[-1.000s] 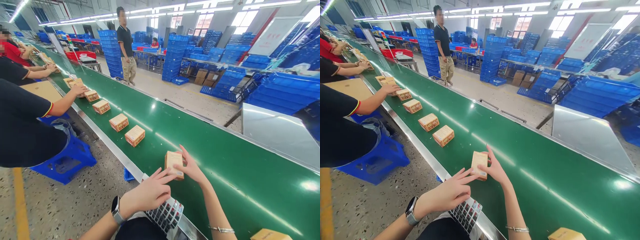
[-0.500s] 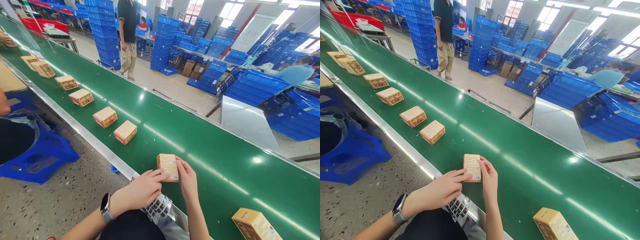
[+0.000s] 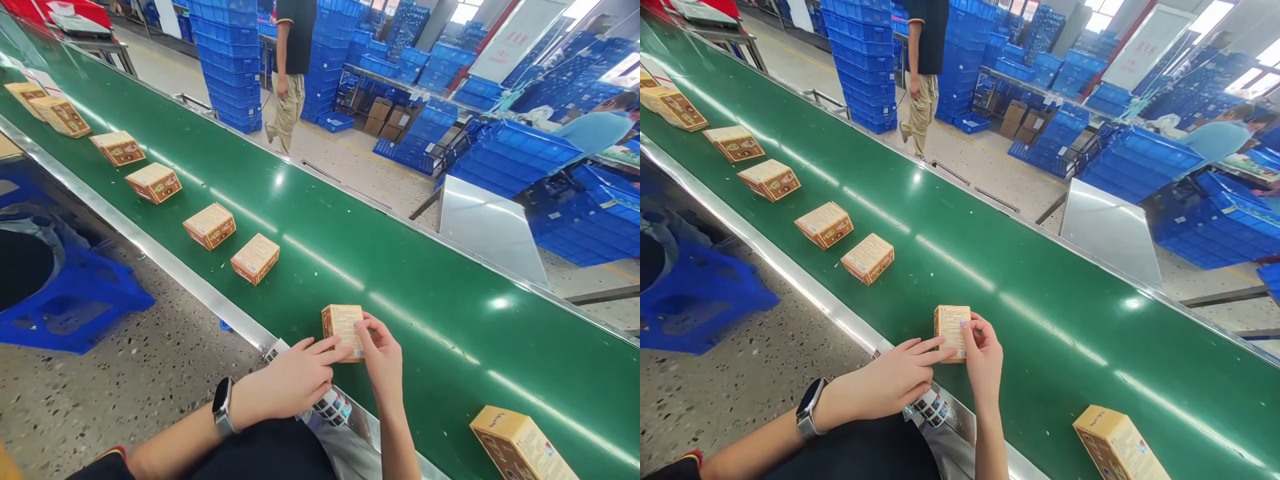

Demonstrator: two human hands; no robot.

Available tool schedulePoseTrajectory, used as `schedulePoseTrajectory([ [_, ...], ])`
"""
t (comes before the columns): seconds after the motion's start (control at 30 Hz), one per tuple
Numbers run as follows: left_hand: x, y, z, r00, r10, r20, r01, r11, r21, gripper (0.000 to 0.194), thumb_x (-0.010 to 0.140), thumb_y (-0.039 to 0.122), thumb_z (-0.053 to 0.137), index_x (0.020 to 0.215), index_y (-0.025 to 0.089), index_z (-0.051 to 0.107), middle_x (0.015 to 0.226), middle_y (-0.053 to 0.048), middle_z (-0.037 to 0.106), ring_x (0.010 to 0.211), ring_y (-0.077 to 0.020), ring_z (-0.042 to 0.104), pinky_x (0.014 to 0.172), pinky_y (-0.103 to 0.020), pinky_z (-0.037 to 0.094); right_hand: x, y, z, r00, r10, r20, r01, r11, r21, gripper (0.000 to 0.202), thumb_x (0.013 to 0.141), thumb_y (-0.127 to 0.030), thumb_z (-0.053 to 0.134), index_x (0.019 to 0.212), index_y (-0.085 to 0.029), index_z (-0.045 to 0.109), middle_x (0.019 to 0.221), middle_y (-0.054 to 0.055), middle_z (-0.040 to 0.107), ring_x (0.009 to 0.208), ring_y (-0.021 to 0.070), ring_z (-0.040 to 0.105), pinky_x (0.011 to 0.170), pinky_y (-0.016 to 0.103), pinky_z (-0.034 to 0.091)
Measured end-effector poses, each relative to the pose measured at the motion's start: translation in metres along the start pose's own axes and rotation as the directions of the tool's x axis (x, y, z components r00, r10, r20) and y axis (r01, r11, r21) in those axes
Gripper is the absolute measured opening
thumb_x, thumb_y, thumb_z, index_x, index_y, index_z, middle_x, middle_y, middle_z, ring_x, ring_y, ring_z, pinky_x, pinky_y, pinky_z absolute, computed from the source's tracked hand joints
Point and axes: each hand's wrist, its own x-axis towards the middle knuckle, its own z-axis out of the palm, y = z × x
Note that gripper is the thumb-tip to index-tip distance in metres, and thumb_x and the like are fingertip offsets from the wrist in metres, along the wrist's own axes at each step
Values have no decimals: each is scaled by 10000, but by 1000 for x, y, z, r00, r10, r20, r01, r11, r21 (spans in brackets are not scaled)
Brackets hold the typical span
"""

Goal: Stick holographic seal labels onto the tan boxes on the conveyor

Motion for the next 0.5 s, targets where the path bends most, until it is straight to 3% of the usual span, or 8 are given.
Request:
schedulePoseTrajectory([
  [0.2, 4, 5, 5, 999, 46, -6, -46, 998, 35, 223, 971, 130, 523, 836, 160, 698, 1485, -73, 540, 1429, -267, 428, 1097, -411, 452, -8, 4, -4, 982, -93, -164, 69, 987, -146, 383, 761, -555, 698, 894, -208, 602, 973, 126, 737, 908, 281, 688, 832, 423, 535],
  [0.3, 7, 7, 7, 998, 57, 16, -58, 998, 36, 199, 970, 128, 517, 867, 156, 685, 1503, -83, 519, 1434, -256, 421, 1083, -408, 458, -4, 2, -9, 970, -105, -220, 66, 982, -177, 452, 771, -551, 703, 1028, -214, 544, 883, 88, 748, 832, 258, 703, 789, 398, 545],
  [0.4, 9, 8, 5, 999, 50, -18, -50, 999, -22, 230, 985, 126, 485, 852, 171, 667, 1458, -82, 566, 1407, -234, 455, 1101, -405, 427, -1, -1, -19, 959, -143, -244, 78, 963, -257, 416, 822, -549, 646, 1046, -209, 561, 815, 73, 752, 745, 250, 706, 707, 373, 544],
  [0.5, 10, 7, -4, 998, -46, -46, 42, 996, -76, 225, 996, 146, 478, 846, 179, 643, 1256, -84, 694, 1184, -228, 630, 970, -359, 481, -7, -7, -32, 943, -258, -210, 173, 919, -355, 363, 886, -530, 581, 1021, -196, 633, 900, 107, 762, 779, 255, 716, 657, 350, 546],
])
